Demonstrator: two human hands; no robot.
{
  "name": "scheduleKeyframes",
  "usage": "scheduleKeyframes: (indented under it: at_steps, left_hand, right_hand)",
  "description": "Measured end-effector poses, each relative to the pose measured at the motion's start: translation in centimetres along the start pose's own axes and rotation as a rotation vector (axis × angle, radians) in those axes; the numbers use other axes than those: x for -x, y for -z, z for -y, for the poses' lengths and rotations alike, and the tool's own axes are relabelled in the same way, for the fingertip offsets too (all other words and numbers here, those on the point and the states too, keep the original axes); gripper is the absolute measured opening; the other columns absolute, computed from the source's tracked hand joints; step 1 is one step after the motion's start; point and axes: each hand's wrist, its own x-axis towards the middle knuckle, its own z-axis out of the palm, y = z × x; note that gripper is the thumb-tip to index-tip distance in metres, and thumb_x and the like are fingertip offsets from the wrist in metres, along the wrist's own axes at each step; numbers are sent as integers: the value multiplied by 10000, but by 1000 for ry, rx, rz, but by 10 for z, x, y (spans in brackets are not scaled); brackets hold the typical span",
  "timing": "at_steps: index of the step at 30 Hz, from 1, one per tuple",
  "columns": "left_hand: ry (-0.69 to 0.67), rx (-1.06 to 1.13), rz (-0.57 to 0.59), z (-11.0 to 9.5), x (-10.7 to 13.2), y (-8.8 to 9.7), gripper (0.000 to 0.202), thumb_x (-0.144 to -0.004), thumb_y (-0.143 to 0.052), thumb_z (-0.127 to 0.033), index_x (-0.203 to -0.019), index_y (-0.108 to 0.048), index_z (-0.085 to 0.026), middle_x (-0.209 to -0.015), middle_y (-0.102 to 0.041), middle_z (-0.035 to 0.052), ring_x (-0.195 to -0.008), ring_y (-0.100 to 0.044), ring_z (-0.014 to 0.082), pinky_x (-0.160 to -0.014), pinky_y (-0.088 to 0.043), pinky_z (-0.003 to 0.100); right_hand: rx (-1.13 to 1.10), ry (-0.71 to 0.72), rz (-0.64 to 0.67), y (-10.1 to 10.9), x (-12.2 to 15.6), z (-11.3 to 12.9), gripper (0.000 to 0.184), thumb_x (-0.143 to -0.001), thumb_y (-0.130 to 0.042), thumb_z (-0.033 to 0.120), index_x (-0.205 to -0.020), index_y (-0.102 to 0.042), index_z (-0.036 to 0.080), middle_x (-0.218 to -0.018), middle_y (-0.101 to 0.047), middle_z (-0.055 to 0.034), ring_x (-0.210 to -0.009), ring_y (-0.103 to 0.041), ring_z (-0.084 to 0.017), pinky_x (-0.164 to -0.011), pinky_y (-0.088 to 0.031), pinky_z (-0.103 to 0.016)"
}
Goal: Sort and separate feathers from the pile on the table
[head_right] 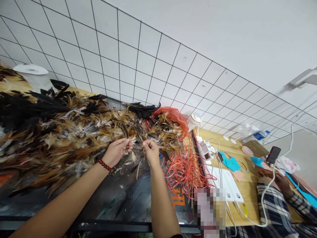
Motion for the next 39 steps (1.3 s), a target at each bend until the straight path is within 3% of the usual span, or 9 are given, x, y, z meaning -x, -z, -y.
scheduleKeyframes:
  at_steps: [6, 9, 14, 18, 25, 28, 32, 36, 39]
  left_hand:
    - [-10, -15, 0, 2, 0, -1, 384, -598, -831, -403, -782, -689, -98, -674, -660, 49, -607, -604, 125, -580, -473, 249]
    - [-2, -18, 2, 3, 0, 0, 389, -592, -834, -406, -786, -692, -100, -674, -663, 49, -602, -603, 124, -578, -475, 247]
    - [11, -28, 10, 3, -1, 1, 417, -569, -849, -433, -781, -702, -105, -676, -670, 44, -600, -607, 118, -589, -483, 242]
    - [26, -63, -6, 5, -1, -1, 456, -528, -863, -450, -791, -716, -108, -725, -703, 65, -617, -627, 127, -609, -496, 251]
    - [6, -220, 13, 7, 3, -6, 494, -503, -850, -507, -777, -736, -112, -834, -740, 101, -634, -649, 165, -609, -510, 291]
    - [-16, -198, -21, 3, 3, -6, 485, -515, -845, -503, -770, -731, -107, -793, -731, 93, -622, -633, 156, -595, -500, 280]
    - [-66, -102, -127, 1, 2, -5, 453, -541, -841, -467, -773, -720, -97, -757, -712, 84, -593, -598, 124, -569, -483, 252]
    - [-141, -15, -193, 5, 0, -5, 439, -539, -846, -435, -789, -712, -99, -747, -702, 64, -576, -580, 107, -558, -481, 243]
    - [-206, -16, -221, 8, -2, -6, 398, -577, -822, -422, -788, -706, -105, -697, -682, 41, -554, -566, 104, -529, -468, 236]
  right_hand:
    - [603, 236, 92, 8, 9, 4, 183, -797, -572, 160, -874, -722, 233, -905, -619, -56, -879, -555, -195, -812, -424, -308]
    - [670, 232, 99, 5, 10, 3, 151, -796, -575, 152, -790, -705, 228, -866, -606, -54, -855, -549, -193, -801, -418, -306]
    - [44, 50, -78, 1, 0, 1, 136, -797, -580, 316, -737, -608, 197, -680, -577, 7, -647, -501, -141, -650, -407, -264]
    - [-470, -198, -25, -1, -1, 10, 309, -662, -724, 453, -706, -584, 181, -616, -569, 29, -521, -436, -88, -522, -334, -219]
    - [-668, -306, 73, -6, 6, 24, 329, -577, -809, 403, -710, -615, 175, -633, -623, 12, -514, -458, -74, -503, -347, -206]
    - [-563, -286, 140, -4, 4, 18, 309, -627, -764, 384, -824, -651, 176, -763, -685, -24, -551, -510, -90, -523, -381, -217]
    - [-117, -71, -9, 0, 1, 6, 328, -706, -668, 261, -1028, -662, 199, -1051, -684, -63, -661, -584, -122, -657, -479, -278]
    - [328, 233, 25, -3, 7, 7, 190, -816, -560, 176, -919, -717, 202, -946, -694, -55, -878, -618, -173, -840, -478, -303]
    - [575, 301, 110, -14, 11, 14, 268, -868, -501, 149, -988, -726, 231, -955, -680, -51, -919, -608, -175, -849, -463, -287]
